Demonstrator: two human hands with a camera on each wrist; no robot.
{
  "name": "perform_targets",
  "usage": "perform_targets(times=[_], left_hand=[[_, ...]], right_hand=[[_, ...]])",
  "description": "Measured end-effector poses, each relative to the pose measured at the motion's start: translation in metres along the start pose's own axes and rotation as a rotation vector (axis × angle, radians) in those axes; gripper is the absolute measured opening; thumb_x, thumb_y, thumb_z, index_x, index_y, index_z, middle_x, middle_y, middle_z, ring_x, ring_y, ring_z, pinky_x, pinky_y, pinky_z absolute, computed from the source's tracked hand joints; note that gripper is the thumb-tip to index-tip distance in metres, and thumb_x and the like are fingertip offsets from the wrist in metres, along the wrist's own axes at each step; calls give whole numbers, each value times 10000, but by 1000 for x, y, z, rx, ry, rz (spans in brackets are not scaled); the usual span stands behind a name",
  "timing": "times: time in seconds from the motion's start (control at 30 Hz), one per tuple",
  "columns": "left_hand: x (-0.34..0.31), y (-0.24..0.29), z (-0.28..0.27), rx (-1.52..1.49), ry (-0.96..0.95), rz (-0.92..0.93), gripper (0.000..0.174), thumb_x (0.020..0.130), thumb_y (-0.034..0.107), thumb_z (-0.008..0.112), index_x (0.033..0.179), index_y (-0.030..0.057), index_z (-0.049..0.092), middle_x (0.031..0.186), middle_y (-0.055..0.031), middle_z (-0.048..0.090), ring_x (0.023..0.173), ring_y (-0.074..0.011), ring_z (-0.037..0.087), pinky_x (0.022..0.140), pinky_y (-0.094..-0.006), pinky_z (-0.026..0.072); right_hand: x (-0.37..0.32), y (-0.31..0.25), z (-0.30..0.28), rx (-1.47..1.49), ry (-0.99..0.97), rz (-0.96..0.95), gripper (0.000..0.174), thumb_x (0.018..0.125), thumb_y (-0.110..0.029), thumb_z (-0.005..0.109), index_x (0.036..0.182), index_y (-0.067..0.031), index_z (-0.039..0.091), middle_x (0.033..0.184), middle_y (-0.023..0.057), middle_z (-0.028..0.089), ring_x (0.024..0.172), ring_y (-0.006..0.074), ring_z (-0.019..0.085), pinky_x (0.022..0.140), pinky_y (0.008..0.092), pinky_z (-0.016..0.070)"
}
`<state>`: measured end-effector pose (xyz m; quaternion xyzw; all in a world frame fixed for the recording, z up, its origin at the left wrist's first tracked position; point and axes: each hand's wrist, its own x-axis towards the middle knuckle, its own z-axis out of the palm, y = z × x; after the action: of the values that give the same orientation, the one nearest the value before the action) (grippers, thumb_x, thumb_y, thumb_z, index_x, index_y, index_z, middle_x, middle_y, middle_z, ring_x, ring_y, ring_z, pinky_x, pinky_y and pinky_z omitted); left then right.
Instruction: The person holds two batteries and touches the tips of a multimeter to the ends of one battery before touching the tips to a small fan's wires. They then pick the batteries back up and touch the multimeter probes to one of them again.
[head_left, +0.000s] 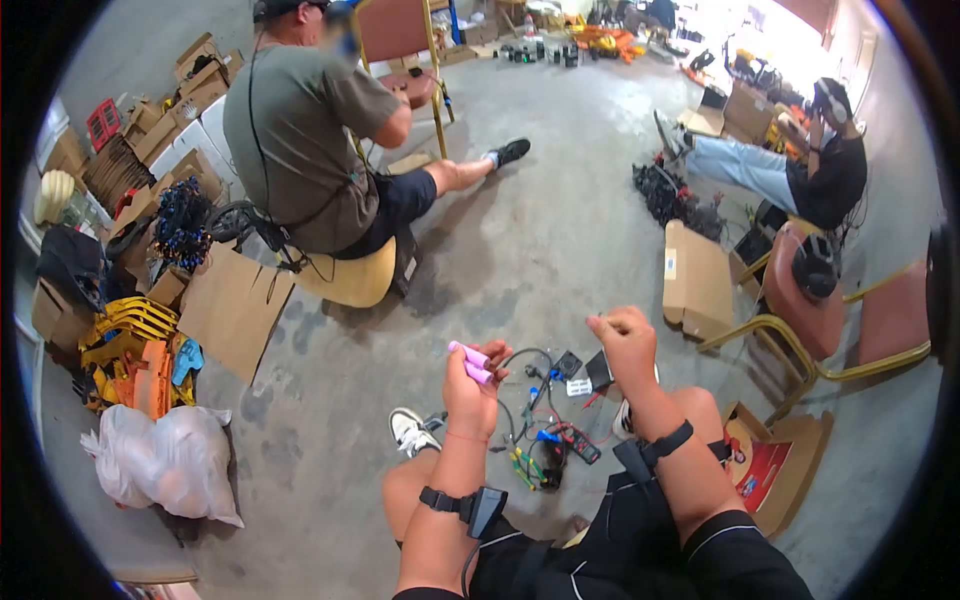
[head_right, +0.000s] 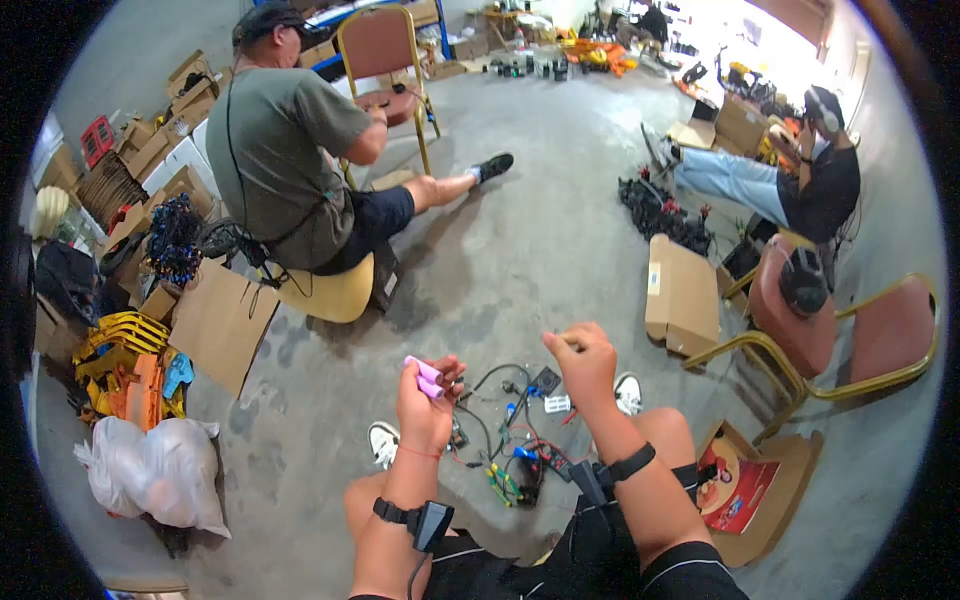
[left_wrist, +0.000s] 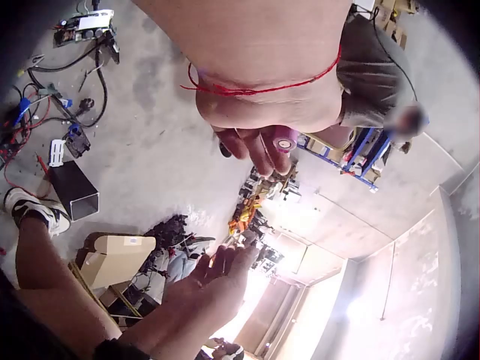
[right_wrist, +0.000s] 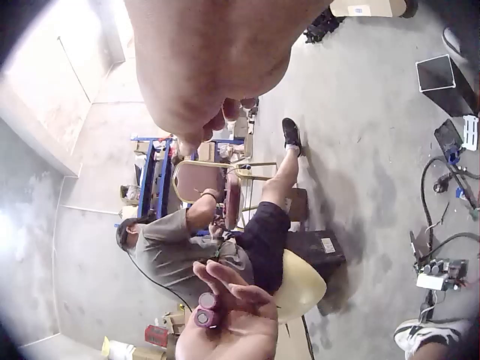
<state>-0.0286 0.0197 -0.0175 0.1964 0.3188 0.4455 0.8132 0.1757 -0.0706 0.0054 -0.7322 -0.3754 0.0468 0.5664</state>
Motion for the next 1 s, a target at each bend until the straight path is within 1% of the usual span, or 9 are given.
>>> perform_targets(times=[0.27,0.4,0.5,0.63,0.67,0.8,0.87,0.9,1.0], left_hand=[[-7,14,-10,-19,-44,17,327,996,363,360,962,74,508,1009,-150,678,936,-270,654,695,-319,489],[-8,20,-14,-28,-23,32,329,994,372,363,957,83,517,992,-135,687,940,-257,658,693,-323,470],[-7,25,-19,-20,-26,43,327,993,378,363,962,91,515,992,-129,688,947,-255,659,697,-325,461],[-1,28,-27,-52,-15,67,298,987,391,391,958,112,492,988,-143,681,927,-280,651,688,-341,459],[-3,30,-26,-47,-8,62,296,988,393,389,953,117,490,982,-141,685,922,-271,653,684,-336,455],[0,30,-29,-41,5,51,299,987,397,392,958,116,489,983,-140,687,913,-263,657,676,-331,452],[4,28,-32,-17,-13,72,299,985,396,395,957,114,489,981,-141,690,909,-258,660,677,-329,458],[5,27,-32,-16,-19,70,299,985,396,395,957,114,489,981,-141,690,909,-258,660,677,-329,458],[6,26,-29,-18,-15,67,290,985,382,392,954,112,493,988,-144,690,904,-257,663,670,-319,464]], right_hand=[[6,0,17,-129,111,-161,432,728,-109,784,533,-10,412,598,82,420,587,226,424,539,368,342],[38,-1,39,-201,129,-292,449,767,-154,756,520,-10,410,611,100,453,591,257,448,531,389,340],[73,2,56,-378,86,-248,399,815,-190,703,554,-11,458,656,114,500,628,303,502,560,419,384],[119,13,67,-647,27,-310,233,840,-235,672,817,-36,552,872,150,558,833,355,561,716,435,462],[128,16,67,-733,-8,-305,244,838,-247,674,939,-47,578,969,168,574,916,360,573,777,426,478],[133,18,58,-1050,134,-517,381,821,-278,694,1114,-67,571,1173,200,541,1079,354,538,839,411,476],[130,-10,41,-1021,-202,-189,472,800,-229,704,1216,-75,541,1290,205,488,1189,335,485,899,412,460],[131,-24,34,-1024,-195,-187,472,800,-229,704,1216,-75,541,1290,205,488,1189,335,485,899,412,460],[129,-35,14,-1092,-588,231,452,758,-122,658,1193,-65,549,1240,213,491,1152,366,486,915,455,442]])
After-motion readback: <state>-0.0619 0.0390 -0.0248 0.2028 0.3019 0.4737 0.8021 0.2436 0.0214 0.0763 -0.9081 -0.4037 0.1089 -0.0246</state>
